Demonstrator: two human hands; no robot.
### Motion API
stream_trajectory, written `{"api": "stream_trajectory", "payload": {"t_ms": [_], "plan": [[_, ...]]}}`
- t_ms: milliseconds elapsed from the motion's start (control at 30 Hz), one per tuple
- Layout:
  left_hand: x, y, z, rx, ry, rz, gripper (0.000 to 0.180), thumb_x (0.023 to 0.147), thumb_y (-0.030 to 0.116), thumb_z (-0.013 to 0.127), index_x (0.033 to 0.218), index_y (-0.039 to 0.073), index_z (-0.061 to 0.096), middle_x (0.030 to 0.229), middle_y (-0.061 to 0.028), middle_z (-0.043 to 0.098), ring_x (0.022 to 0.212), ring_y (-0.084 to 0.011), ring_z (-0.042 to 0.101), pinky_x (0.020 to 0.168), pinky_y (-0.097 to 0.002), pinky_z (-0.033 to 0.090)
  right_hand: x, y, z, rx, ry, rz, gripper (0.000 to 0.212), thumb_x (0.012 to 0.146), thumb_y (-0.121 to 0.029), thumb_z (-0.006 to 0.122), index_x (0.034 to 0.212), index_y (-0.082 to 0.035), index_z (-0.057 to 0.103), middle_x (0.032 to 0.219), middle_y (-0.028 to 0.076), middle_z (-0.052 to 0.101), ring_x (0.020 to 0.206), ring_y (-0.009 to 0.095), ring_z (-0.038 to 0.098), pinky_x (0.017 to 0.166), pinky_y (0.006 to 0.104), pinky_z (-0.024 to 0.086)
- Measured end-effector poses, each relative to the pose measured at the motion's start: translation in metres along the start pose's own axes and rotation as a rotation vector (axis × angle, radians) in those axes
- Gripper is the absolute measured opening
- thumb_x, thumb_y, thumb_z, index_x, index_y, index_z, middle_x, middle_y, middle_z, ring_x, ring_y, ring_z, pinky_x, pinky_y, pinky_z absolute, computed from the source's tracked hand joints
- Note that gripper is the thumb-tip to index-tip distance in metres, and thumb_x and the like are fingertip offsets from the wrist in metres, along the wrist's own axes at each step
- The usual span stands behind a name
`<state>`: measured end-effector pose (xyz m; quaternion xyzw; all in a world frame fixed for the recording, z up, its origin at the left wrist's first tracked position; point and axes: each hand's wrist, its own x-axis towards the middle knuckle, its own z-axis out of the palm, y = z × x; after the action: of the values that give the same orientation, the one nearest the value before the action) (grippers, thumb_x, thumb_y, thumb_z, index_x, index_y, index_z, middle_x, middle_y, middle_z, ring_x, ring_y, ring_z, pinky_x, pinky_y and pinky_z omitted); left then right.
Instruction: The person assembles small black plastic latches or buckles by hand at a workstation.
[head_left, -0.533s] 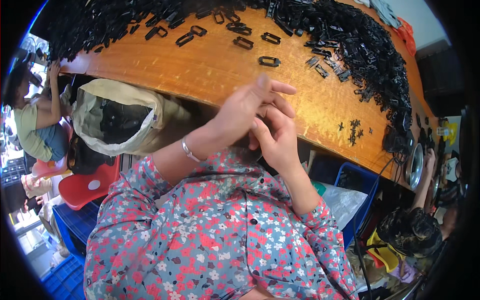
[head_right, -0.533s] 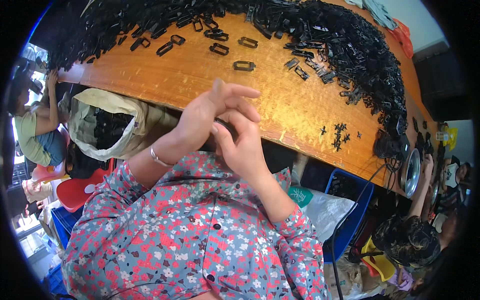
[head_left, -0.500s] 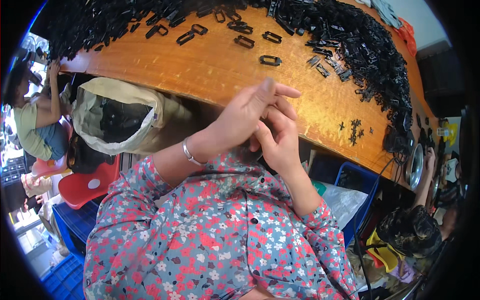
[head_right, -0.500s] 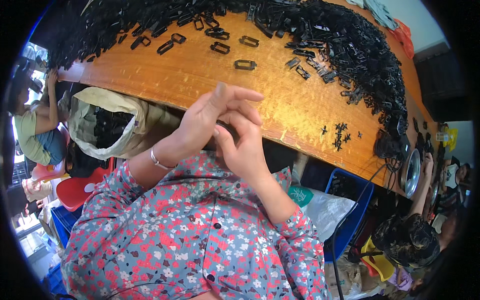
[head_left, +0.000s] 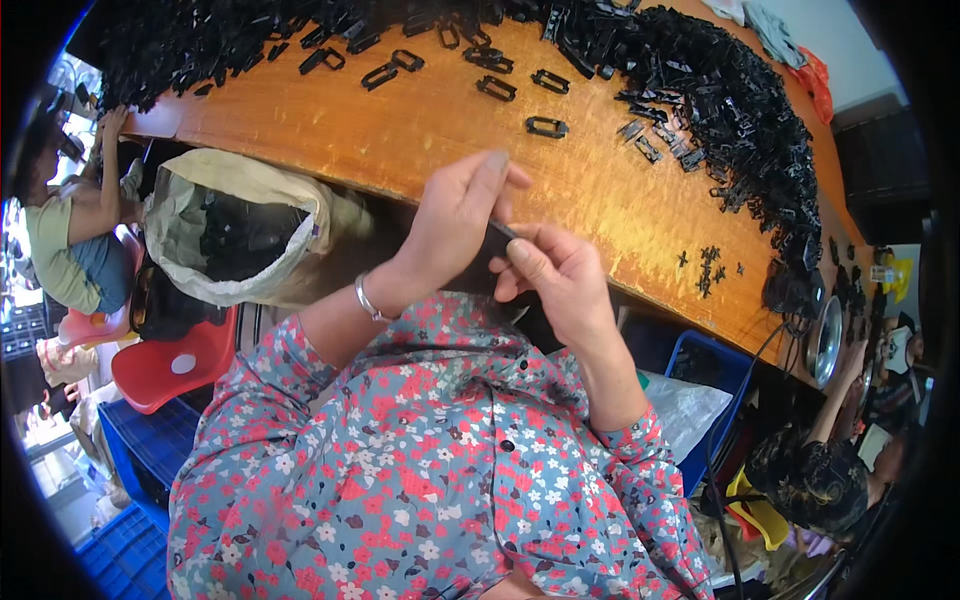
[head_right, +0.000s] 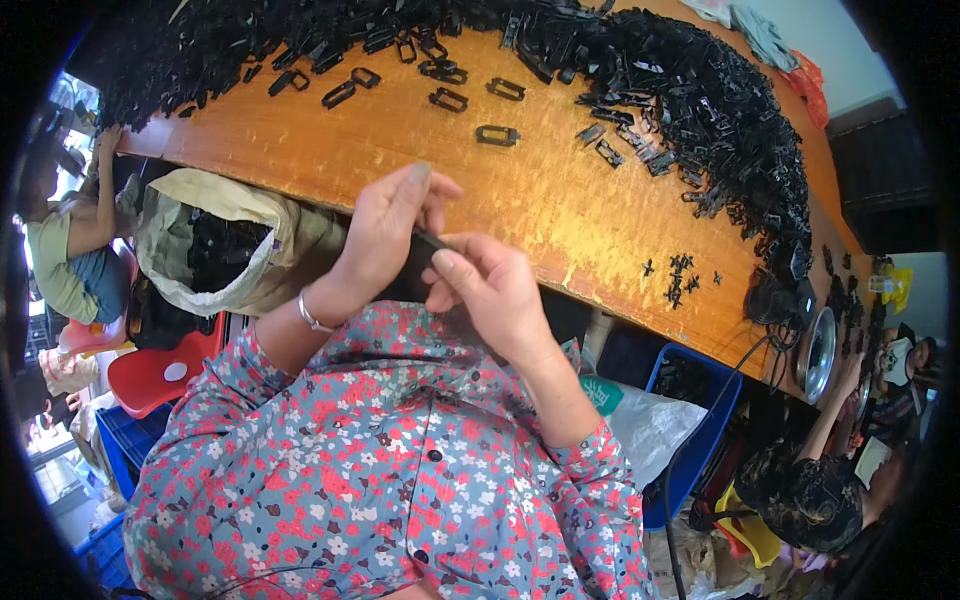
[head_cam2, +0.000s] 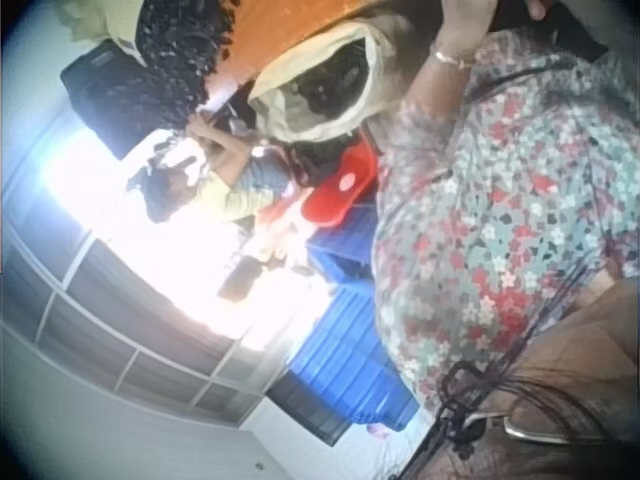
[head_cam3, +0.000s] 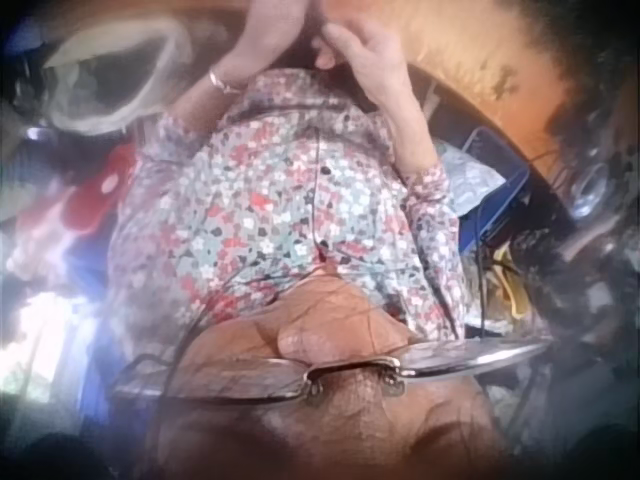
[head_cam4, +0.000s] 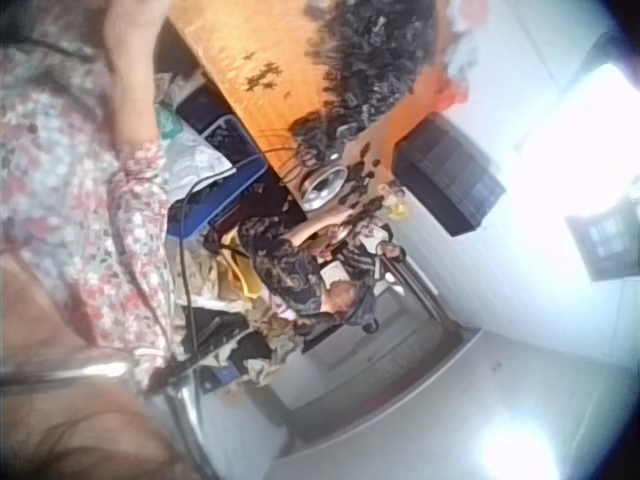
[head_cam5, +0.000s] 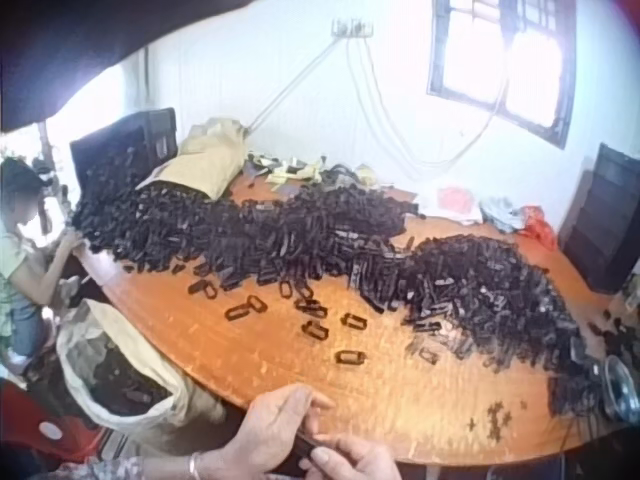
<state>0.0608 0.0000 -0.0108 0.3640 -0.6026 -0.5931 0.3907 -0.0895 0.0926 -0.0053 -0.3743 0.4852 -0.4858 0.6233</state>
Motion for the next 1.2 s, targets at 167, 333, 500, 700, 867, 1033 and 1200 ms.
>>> {"api": "stream_trajectory", "payload": {"t_ms": [167,333,500,700,867,1033,1200], "plan": [[-0.016,0.0,-0.009,0.157,0.148,-0.007,0.039,0.112,0.028,0.047,0.099,0.001,0.072,0.067,0.0048,0.05,0.062,-0.0038,0.043,0.056,-0.0232,0.035,0.008,0.017,0.015,-0.104,-0.043,-0.058,0.019,0.106,-0.01,0.057,0.116,0.004,0.065,0.084,0.005,0.07,0.063,0.009,0.065,0.059,0.0245,0.053],[-0.027,0.014,-0.108,0.503,0.26,0.038,0.037,0.11,0.029,0.05,0.101,0.001,0.073,0.077,0.0004,0.062,0.067,-0.007,0.052,0.064,-0.0263,0.045,0.028,0.005,0.031,-0.044,-0.349,0.036,0.026,0.105,-0.014,0.057,0.124,0.004,0.063,0.094,0.01,0.074,0.067,0.015,0.072,0.058,0.0276,0.055],[-0.078,0.011,-0.283,1.343,0.52,0.012,0.04,0.109,0.032,0.052,0.087,0.003,0.068,0.078,-0.0128,0.067,0.068,-0.0322,0.061,0.07,-0.0422,0.05,0.049,-0.01,-0.052,-0.495,0.193,-0.276,0.02,0.096,-0.014,0.07,0.11,0.0,0.072,0.092,0.013,0.075,0.074,0.018,0.074,0.068,0.0309,0.057],[-0.062,0.01,-0.224,1.568,0.501,0.242,0.013,0.098,0.017,0.065,0.093,0.005,0.066,0.098,-0.0142,0.069,0.091,-0.0361,0.065,0.08,-0.0451,0.051,0.067,-0.036,-0.154,-1.282,0.832,-0.479,0.016,0.091,-0.01,0.072,0.107,-0.007,0.074,0.095,0.016,0.067,0.088,0.039,0.07,0.076,0.0466,0.058],[0.027,0.018,-0.062,0.961,0.074,0.446,0.031,0.086,0.007,0.076,0.117,0.005,0.07,0.118,-0.0163,0.068,0.116,-0.0348,0.063,0.099,-0.0412,0.051,0.092,-0.022,-0.179,-1.389,0.824,-0.477,0.012,0.09,-0.012,0.074,0.101,-0.007,0.075,0.097,0.016,0.07,0.087,0.038,0.071,0.074,0.0468,0.057],[0.097,-0.021,0.019,0.969,-0.033,0.558,0.043,0.086,0.007,0.076,0.127,0.003,0.066,0.122,-0.0156,0.067,0.115,-0.0346,0.062,0.098,-0.041,0.052,0.082,-0.021,-0.169,-1.309,0.771,-0.577,0.006,0.087,-0.01,0.077,0.093,-0.009,0.076,0.092,0.013,0.072,0.077,0.035,0.07,0.069,0.0428,0.056],[0.109,-0.031,0.024,1.012,-0.147,0.596,0.039,0.091,0.007,0.075,0.127,0.0,0.064,0.113,-0.0113,0.07,0.104,-0.0282,0.067,0.09,-0.0363,0.055,0.062,-0.027,-0.13,-1.089,0.622,-0.636,0.005,0.087,-0.01,0.077,0.091,-0.008,0.075,0.087,0.012,0.069,0.073,0.033,0.069,0.064,0.0395,0.055]]}}
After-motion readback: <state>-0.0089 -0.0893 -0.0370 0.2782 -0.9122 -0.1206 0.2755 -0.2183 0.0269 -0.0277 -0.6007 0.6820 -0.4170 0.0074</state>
